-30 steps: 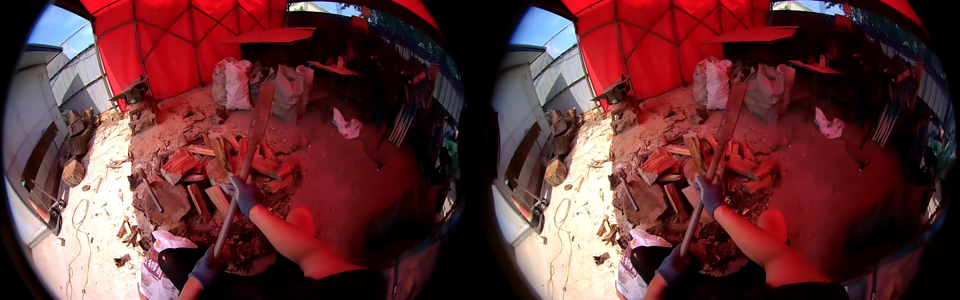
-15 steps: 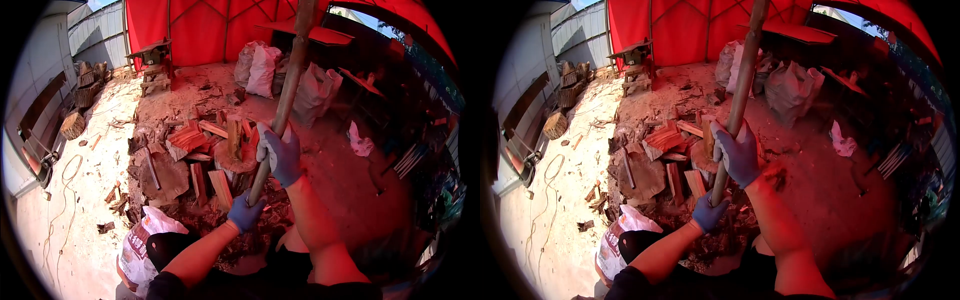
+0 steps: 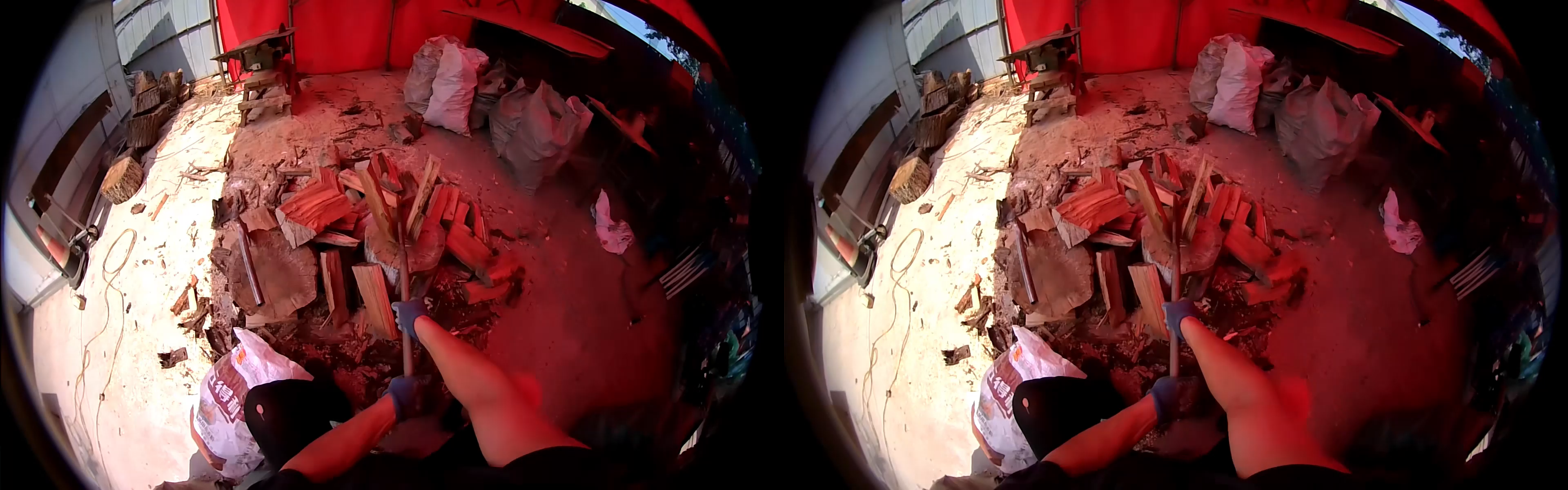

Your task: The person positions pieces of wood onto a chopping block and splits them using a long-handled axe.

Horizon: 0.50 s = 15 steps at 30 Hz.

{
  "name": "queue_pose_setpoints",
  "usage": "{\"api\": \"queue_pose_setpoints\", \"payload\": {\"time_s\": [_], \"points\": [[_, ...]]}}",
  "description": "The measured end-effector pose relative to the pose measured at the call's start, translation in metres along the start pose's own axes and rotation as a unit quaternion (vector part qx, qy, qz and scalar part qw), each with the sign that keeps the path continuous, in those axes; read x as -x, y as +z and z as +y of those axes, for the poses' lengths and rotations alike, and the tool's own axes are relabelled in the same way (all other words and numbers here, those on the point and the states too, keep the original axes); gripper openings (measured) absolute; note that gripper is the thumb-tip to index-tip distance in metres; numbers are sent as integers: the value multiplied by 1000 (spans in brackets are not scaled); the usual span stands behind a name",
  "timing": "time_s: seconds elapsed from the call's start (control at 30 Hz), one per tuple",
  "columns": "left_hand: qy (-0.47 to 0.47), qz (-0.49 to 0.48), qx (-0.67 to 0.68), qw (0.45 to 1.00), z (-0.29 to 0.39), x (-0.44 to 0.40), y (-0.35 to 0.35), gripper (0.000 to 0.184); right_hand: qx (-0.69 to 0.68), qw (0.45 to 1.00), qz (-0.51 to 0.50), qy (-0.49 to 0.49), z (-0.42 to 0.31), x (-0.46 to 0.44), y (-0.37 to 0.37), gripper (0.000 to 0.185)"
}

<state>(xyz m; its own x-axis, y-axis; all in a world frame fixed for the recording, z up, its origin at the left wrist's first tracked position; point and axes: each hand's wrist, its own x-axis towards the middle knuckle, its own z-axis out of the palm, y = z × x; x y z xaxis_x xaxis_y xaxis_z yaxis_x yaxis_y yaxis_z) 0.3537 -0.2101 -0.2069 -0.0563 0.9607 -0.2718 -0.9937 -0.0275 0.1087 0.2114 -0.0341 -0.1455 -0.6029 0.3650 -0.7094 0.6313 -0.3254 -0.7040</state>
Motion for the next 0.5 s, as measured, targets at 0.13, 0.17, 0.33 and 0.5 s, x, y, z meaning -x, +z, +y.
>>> {"api": "queue_pose_setpoints", "payload": {"time_s": [0.13,0.17,0.33,0.5], "points": [[60,455,-402,793,-21,38,28,35,-60,997,27,-50,52,10,20,25],[33,440,-312,841,-25,29,6,30,-78,995,14,-53,57,16,18,25],[17,464,-376,802,-17,34,87,30,-81,996,-22,7,47,15,-4,27],[132,441,-448,767,-27,44,120,40,-198,978,-70,-3,22,21,-8,26]]}}
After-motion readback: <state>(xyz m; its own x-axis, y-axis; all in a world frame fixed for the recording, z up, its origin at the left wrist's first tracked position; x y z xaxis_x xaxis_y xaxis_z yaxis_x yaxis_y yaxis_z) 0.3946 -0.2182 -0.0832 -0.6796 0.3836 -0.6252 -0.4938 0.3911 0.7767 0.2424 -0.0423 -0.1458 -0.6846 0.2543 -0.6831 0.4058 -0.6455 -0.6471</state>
